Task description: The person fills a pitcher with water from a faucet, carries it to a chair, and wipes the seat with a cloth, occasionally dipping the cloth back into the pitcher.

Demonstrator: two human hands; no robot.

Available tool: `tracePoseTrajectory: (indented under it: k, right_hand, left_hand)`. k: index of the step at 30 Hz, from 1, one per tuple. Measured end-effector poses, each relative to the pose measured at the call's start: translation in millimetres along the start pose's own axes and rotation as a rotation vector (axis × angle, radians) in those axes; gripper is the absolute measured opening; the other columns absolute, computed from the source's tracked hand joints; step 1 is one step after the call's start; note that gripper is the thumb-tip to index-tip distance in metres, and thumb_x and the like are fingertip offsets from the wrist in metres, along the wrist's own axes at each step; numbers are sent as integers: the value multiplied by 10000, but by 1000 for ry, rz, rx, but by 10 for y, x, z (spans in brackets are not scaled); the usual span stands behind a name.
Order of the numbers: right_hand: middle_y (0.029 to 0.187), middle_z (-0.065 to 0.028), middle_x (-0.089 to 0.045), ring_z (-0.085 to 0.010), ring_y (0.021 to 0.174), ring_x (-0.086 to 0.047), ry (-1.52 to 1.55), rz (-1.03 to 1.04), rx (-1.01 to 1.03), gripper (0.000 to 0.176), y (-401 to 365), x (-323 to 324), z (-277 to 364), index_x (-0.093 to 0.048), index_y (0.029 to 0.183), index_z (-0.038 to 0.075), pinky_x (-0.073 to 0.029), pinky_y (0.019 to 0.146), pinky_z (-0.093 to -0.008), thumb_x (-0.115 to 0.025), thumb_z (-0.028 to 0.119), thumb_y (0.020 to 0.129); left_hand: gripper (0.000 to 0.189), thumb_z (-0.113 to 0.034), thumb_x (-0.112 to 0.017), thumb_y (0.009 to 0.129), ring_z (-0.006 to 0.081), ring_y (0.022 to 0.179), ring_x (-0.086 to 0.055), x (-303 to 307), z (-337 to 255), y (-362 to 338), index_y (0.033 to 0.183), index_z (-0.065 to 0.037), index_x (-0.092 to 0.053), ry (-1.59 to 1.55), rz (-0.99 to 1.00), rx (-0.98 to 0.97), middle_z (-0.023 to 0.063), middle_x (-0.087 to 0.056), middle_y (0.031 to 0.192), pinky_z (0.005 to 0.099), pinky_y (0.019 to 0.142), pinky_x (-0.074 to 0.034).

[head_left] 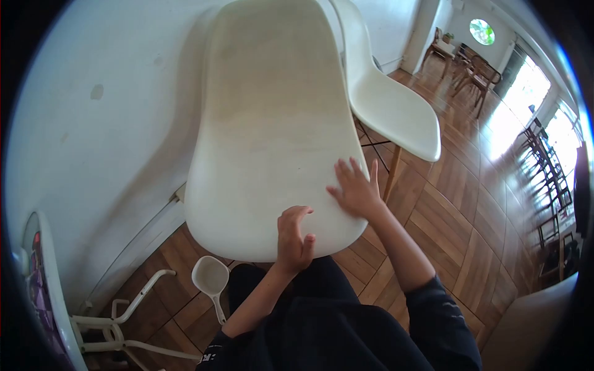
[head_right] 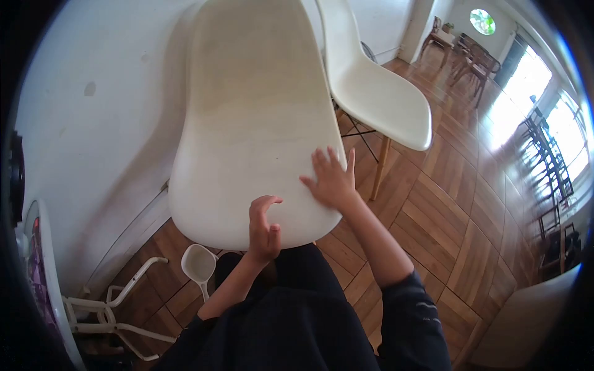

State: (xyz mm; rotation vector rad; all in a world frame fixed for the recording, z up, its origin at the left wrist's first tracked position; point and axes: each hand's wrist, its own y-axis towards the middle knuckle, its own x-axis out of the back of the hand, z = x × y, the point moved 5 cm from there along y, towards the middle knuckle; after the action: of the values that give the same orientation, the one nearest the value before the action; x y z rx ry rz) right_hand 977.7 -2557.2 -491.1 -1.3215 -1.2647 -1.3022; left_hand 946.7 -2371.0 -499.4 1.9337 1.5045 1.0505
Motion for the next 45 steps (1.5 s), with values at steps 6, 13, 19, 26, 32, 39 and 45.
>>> tracePoseTrajectory:
  k: [6, 13, 19, 26, 32, 39, 45]
  right_hand:
    - [1492, -45, -168, -240, 1387, -64, -108, -17, -56, 744, 1089, -192, 94, -192, 1422, 67, 54, 1090, -526, -236, 586, 890]
    - [1471, -109, -213, -309, 1372, -120, 85, 46, 122, 767, 341, -187, 378, -237, 1401, 34, -73, 1094, -521, -276, 597, 881]
    - [1446, -143, -256, -346, 1341, -207, 211, 86, 327, 656, -748, 262, 560, -302, 1371, 35, -144, 1070, -550, -284, 511, 919]
    - [1371, -142, -370, -329, 1297, -292, 338, -159, 262, 474, -285, 447, 520, -468, 1254, 67, -231, 1043, -499, -425, 385, 905]
    - [1080, -88, -502, -255, 1018, -440, 255, -427, 408, 320, 123, 117, 694, -539, 1116, 84, -353, 820, -404, -490, 289, 875]
    - [1000, -68, -497, -245, 976, -442, 271, -495, 386, 230, 1212, -124, 698, -545, 981, 89, -354, 796, -395, -488, 288, 880]
    - [1006, -64, -502, -233, 962, -449, 131, -513, 299, 224, 1950, -194, 747, -539, 955, 87, -357, 788, -384, -469, 293, 899]
  left_hand:
    - [457, -369, -384, 927, 332, 1000, -506, -9, -7, 0, 1137, 31, -452, 24, 19, -13, 184, -543, 1047, 417, 888, -343]
    - [444, -351, -386, 928, 330, 1004, -498, 2, -16, 9, 1139, 34, -450, 11, -1, -12, 181, -542, 1053, 413, 889, -345]
    - [436, -341, -381, 931, 329, 1012, -495, 16, 8, -9, 1139, 35, -453, -33, -50, -27, 175, -541, 1069, 410, 900, -344]
    - [423, -327, -379, 932, 334, 998, -497, 317, 28, 48, 1136, 37, -454, -97, -139, 1, 192, -543, 1052, 421, 903, -348]
    - [450, -356, -379, 931, 339, 1020, -488, 594, 152, 35, 1132, 41, -451, 137, -145, -6, 199, -530, 1072, 428, 899, -346]
    - [473, -387, -375, 928, 350, 1019, -489, 555, 202, -34, 1125, 35, -461, 167, -97, 58, 201, -529, 1068, 437, 900, -343]
    - [458, -383, -391, 925, 347, 998, -497, 582, 192, -33, 1114, 26, -471, 117, -89, 67, 194, -536, 1045, 441, 883, -359]
